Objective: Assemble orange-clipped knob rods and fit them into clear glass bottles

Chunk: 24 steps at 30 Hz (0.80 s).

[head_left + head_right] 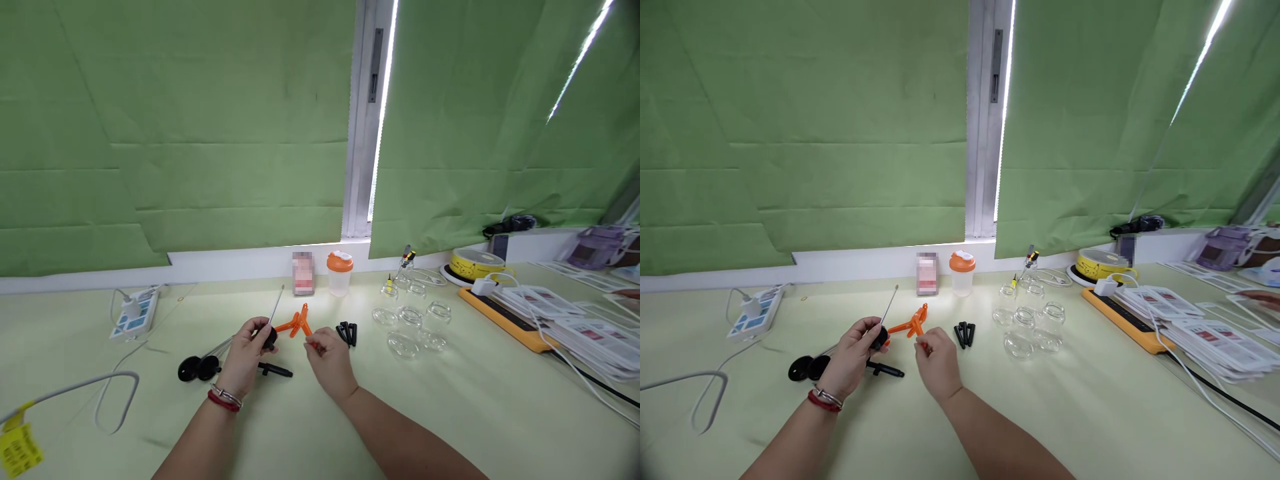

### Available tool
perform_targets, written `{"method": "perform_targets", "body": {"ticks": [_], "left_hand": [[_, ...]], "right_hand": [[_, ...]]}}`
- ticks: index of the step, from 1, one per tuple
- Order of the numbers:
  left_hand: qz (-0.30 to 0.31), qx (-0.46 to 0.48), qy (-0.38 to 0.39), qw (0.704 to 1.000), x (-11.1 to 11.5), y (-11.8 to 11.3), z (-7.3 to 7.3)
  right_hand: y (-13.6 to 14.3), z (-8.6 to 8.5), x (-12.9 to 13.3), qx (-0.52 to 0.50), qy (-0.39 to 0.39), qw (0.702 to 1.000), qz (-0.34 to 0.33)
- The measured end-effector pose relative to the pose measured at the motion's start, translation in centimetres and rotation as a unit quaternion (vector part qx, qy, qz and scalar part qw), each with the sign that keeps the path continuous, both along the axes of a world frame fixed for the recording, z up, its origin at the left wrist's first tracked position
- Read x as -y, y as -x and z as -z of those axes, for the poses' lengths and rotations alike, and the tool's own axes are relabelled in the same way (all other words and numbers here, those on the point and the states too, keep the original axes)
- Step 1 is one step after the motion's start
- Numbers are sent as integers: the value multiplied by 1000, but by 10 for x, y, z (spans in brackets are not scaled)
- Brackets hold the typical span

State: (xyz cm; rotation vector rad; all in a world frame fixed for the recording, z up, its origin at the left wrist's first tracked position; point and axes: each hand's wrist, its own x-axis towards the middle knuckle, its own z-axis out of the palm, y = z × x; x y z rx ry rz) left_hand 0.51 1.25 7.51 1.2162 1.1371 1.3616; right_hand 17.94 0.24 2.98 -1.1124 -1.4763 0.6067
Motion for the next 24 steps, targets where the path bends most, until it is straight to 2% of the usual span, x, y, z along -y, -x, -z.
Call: {"method": "perform_targets", "body": {"ticks": [2,4,7,11,14,19,24], "left_hand": [[10,-27,-3,1000,2,-1,0],[14,-57,-5,998,3,-2,0],[40,-108,-3,993,6,-7,2],[103,-163,4,981,14,-19,9],[144,-205,-24,968,20,-28,14],[178,-236,11,955,23,-38,22],[174,-262,-14,949,20,-40,28]], "right_hand": [[-9,-8,1,-105,49,993,5],[-22,-11,5,-218,134,967,-12],[-47,-4,15,-324,197,925,-37],[-82,12,27,-389,249,886,-44],[-97,16,29,-435,260,860,-55],[-99,12,27,-470,278,835,-66],[-96,12,28,-481,303,820,-72]]}}
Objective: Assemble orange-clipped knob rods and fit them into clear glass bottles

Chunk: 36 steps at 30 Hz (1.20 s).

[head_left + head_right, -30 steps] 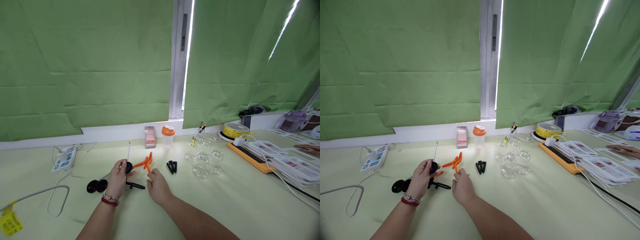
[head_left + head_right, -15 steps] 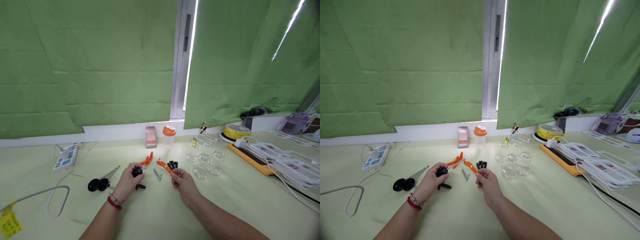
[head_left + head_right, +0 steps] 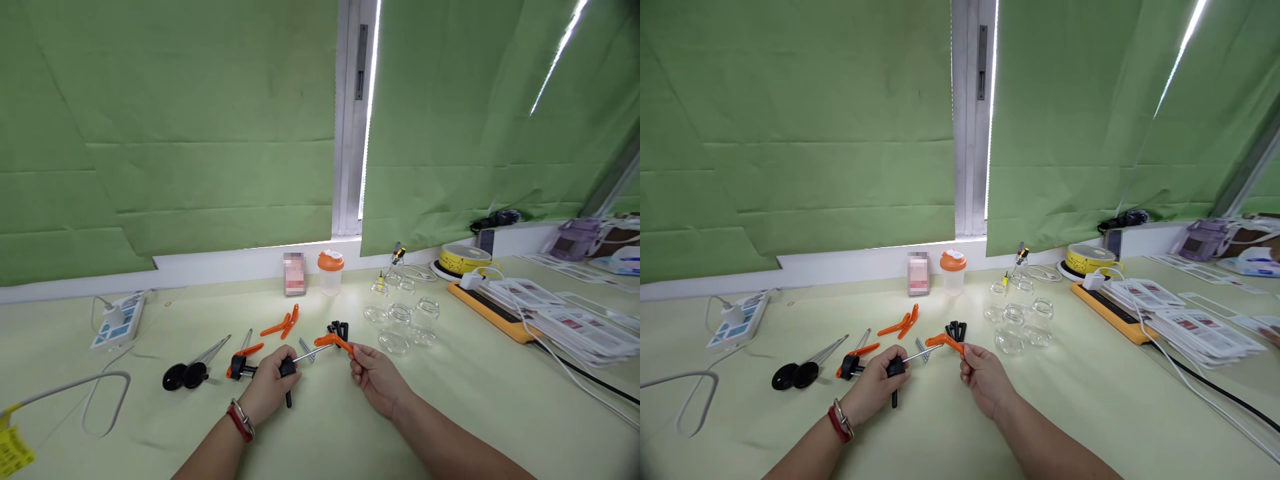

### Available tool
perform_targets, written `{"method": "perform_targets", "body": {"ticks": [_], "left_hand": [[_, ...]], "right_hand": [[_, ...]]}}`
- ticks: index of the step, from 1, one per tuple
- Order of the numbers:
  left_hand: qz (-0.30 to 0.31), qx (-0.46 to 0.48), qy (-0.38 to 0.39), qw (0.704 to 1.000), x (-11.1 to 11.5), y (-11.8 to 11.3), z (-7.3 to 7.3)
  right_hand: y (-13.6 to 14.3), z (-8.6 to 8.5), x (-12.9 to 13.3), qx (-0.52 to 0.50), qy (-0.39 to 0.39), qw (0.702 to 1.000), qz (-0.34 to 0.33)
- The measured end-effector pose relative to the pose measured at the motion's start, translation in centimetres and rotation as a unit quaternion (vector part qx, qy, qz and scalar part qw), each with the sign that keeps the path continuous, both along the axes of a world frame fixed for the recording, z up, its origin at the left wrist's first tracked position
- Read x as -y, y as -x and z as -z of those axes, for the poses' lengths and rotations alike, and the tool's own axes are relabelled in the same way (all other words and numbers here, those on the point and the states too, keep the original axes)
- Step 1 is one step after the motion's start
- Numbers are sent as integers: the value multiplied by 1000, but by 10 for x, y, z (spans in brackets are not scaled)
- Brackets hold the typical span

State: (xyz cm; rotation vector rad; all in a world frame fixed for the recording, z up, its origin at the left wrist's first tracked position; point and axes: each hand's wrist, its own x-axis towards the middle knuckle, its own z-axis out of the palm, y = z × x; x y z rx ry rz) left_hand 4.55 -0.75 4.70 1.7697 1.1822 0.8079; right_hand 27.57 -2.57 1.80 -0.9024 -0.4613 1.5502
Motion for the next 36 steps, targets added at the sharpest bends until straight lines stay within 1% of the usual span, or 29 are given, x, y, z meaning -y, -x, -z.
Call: {"method": "perform_targets", "body": {"ticks": [5,10,15,21,26,28,31,33,36], "left_hand": [[-5,-21,-34,999,2,-2,0],[-13,-24,-49,998,3,-2,1],[-14,-35,-58,998,3,-2,0],[-19,-57,-88,994,0,0,0],[9,-86,-110,990,-1,2,2],[13,-93,-106,990,0,2,3],[2,-73,-67,995,3,0,3],[-15,-37,-36,999,4,-2,2],[-34,36,-10,999,2,-5,1]], "right_hand": [[1,0,3,5,7,1000,-24],[3,3,5,66,-10,993,-92],[3,5,8,143,-48,974,-167],[2,4,9,152,-52,969,-185],[2,5,8,155,-54,968,-188],[2,5,8,156,-53,968,-187],[3,4,8,161,-58,966,-192],[4,3,9,169,-62,964,-195],[4,1,11,178,-61,962,-196]]}}
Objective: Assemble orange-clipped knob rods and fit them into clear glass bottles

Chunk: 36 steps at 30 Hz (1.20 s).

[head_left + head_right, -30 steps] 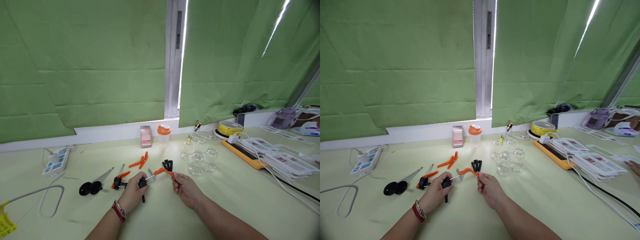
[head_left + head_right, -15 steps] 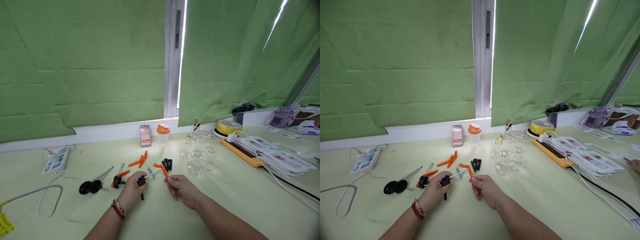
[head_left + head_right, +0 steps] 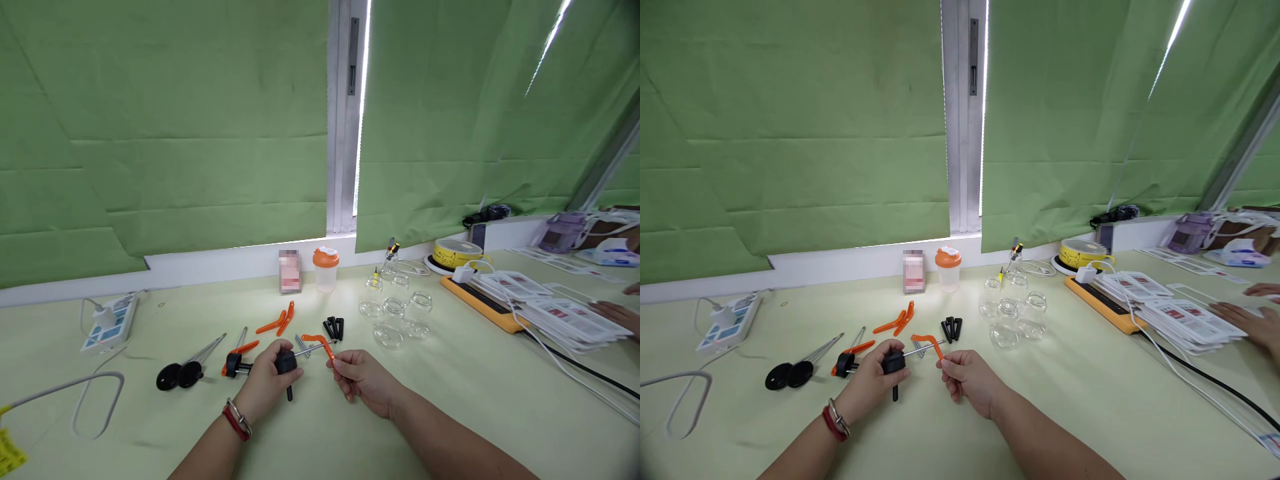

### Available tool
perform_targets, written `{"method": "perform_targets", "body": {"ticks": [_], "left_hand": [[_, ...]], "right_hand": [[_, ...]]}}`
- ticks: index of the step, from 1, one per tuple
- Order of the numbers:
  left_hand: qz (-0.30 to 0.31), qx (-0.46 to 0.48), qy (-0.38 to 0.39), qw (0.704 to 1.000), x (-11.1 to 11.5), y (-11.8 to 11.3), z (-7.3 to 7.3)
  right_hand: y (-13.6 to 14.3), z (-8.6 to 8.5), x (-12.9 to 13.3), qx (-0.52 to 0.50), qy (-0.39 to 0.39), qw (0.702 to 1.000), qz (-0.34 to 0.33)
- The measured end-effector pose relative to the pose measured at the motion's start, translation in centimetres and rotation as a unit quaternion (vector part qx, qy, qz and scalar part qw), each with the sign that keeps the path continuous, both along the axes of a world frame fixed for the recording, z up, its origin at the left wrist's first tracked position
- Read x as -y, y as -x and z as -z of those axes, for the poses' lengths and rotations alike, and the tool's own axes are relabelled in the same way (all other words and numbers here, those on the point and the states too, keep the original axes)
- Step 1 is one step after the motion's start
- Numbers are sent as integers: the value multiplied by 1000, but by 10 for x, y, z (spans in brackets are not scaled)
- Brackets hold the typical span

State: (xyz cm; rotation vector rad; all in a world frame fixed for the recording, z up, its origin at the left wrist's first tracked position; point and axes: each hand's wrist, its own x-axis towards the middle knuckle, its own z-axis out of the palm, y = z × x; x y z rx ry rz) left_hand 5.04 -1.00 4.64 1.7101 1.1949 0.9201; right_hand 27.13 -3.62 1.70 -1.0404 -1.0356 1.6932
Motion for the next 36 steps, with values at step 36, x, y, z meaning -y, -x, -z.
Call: {"method": "perform_targets", "body": {"ticks": [36], "left_hand": [[80,116,113,984,10,-10,-11]], "right_hand": [[1,-6,4,61,-45,996,-48]]}}
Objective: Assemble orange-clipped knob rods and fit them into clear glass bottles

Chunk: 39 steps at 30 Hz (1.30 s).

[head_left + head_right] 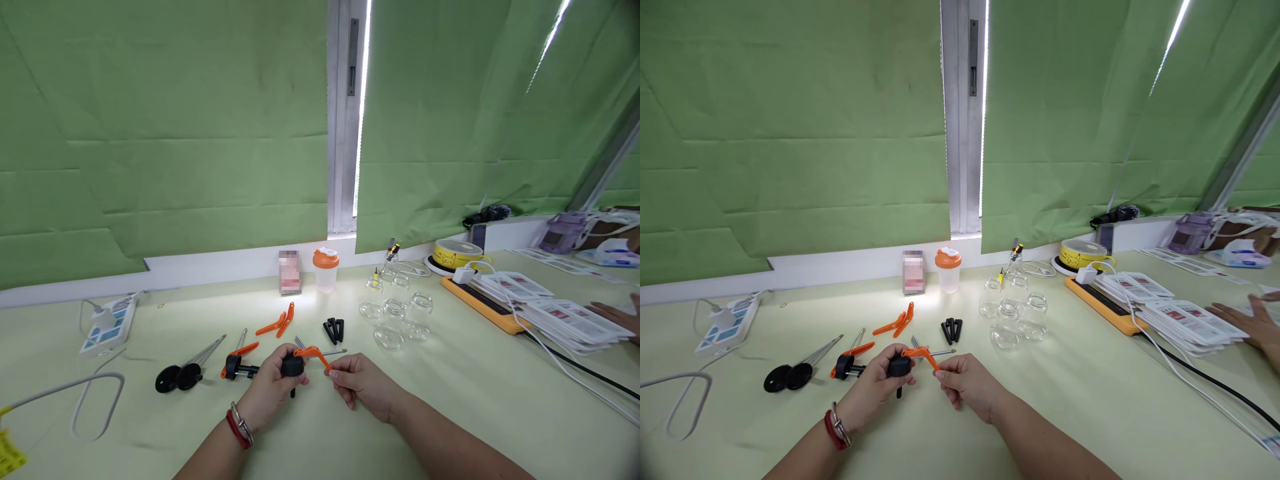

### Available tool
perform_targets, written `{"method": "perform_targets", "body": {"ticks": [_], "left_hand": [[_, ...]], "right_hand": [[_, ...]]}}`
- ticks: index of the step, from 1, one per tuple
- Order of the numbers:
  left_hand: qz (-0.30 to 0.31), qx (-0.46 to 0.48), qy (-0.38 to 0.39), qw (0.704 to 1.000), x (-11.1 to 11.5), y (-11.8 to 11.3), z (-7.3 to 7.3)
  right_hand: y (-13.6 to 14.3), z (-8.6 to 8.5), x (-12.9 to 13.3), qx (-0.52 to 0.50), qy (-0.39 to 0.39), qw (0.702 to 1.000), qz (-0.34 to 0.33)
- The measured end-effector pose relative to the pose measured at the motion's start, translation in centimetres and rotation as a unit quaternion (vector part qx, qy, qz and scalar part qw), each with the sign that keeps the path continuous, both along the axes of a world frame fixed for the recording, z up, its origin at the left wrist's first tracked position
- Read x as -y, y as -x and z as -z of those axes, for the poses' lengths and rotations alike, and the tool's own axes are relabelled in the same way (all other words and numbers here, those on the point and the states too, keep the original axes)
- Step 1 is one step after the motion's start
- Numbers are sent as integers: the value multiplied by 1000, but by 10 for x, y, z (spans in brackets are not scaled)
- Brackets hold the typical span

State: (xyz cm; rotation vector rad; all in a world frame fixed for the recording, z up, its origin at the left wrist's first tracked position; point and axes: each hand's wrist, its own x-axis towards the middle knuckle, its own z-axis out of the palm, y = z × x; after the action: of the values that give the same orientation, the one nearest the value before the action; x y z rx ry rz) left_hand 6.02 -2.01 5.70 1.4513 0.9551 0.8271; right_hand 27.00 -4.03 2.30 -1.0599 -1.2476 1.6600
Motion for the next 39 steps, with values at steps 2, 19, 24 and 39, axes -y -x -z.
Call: {"method": "perform_targets", "body": {"ticks": [2,19,24,39], "left_hand": [[0,-7,-3,1000,0,0,0],[41,23,38,998,5,1,-5],[50,50,65,995,7,0,-5],[76,80,67,992,7,0,-1]], "right_hand": [[0,-1,1,3,-3,1000,-2],[-1,-1,1,27,-26,999,-30],[0,-3,3,35,-42,998,-36],[1,-8,6,60,-43,996,-55]]}}
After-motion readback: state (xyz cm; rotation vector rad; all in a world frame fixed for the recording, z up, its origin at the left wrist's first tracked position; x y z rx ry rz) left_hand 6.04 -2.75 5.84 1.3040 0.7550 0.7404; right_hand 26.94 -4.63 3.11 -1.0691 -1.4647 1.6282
